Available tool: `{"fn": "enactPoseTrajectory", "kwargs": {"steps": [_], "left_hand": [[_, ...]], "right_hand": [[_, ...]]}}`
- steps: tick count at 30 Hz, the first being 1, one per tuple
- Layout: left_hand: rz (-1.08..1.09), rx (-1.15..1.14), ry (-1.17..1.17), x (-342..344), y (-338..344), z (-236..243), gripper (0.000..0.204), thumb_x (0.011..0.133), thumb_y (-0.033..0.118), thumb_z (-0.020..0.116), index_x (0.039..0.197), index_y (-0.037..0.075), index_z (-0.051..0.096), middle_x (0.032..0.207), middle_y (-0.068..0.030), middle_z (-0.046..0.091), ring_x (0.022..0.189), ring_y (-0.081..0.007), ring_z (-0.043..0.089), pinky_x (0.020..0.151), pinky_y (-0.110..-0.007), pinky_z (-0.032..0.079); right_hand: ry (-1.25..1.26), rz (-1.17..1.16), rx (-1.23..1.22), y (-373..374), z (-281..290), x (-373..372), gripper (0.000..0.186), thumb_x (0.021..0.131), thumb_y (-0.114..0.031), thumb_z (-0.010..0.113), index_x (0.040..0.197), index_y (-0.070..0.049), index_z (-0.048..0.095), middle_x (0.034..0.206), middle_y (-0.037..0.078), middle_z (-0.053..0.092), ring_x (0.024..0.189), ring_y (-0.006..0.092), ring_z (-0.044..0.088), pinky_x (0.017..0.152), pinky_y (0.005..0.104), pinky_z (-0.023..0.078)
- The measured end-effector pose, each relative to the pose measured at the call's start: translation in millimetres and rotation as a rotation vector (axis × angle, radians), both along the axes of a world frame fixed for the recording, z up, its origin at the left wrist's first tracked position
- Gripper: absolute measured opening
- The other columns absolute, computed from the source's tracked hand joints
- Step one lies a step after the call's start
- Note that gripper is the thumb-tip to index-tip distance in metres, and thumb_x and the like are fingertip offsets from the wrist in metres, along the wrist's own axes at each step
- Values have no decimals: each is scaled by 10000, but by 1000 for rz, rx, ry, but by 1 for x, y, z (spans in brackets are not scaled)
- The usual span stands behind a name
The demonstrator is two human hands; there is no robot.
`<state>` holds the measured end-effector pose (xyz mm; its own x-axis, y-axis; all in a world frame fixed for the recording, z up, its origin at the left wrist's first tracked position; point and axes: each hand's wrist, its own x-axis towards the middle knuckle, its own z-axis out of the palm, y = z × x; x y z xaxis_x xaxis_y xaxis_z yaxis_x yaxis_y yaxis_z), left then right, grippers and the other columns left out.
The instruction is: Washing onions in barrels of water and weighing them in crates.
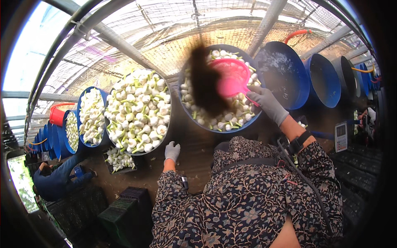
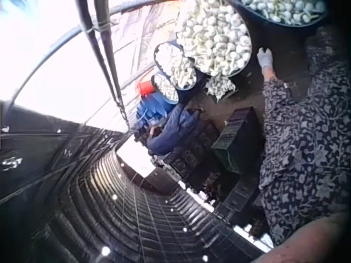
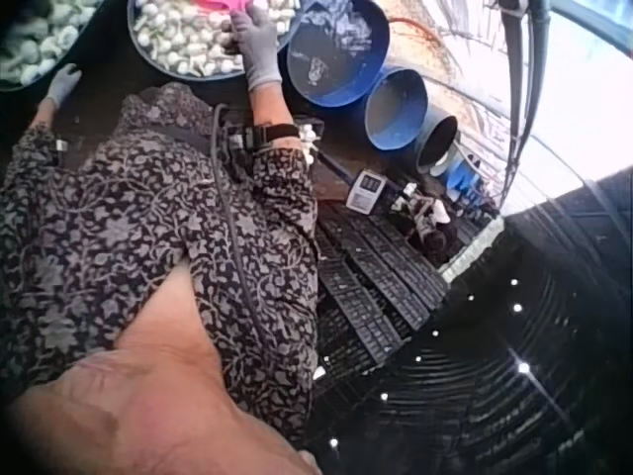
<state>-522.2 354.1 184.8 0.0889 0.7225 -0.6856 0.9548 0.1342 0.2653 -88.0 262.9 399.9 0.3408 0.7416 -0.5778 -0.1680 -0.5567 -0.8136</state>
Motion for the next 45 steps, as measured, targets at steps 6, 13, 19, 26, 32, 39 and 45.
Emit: {"fn": "enactPoseTrajectory", "kwargs": {"steps": [6,13,19,26,32,39,45], "left_hand": [[-128,13,-58,37,9,-12,513,814,342,566,1225,36,554,1221,-239,548,1175,-359,492,999,-399,390],[-364,-19,-98,114,16,-27,472,822,326,567,1215,63,565,1208,-218,553,1160,-337,505,986,-398,399],[-624,-60,-94,219,24,-47,407,823,283,549,1180,90,568,1195,-183,553,1134,-329,518,943,-422,427],[-788,223,-180,279,56,-126,359,798,185,547,1136,67,531,1146,-190,564,1082,-346,533,883,-437,453],[-928,315,-374,353,29,-135,420,795,175,556,1200,95,480,1106,-174,587,1050,-337,555,845,-440,469],[-999,123,-73,375,3,-157,527,747,264,641,1235,145,483,1018,-161,620,980,-321,582,820,-424,473],[-882,0,-226,329,5,-123,599,699,291,684,1227,96,481,1123,-195,566,1032,-370,545,875,-445,446]], "right_hand": [[-820,372,-407,-66,-30,57,589,839,-375,609,1295,-26,477,1104,195,626,1030,334,588,889,371,453],[-674,-35,-723,-328,-74,47,368,856,-251,579,1115,11,583,920,185,661,874,290,634,784,355,475],[-83,-570,-1044,-488,-28,-104,378,855,-181,612,1168,28,573,941,123,662,605,193,606,528,308,486],[148,-363,-1156,-476,-12,-227,378,826,-198,639,1110,50,612,991,150,670,922,224,626,827,323,472],[264,-415,-1204,-451,-31,-250,460,802,-229,654,1139,77,585,1088,199,646,1024,260,614,883,330,459],[170,-630,-1058,-456,-53,-269,400,863,-173,602,1186,58,560,1088,159,642,1002,216,601,866,313,459],[330,-794,-1028,-437,-46,-264,400,883,-201,592,1198,42,557,1099,139,639,979,189,601,844,305,462]]}}
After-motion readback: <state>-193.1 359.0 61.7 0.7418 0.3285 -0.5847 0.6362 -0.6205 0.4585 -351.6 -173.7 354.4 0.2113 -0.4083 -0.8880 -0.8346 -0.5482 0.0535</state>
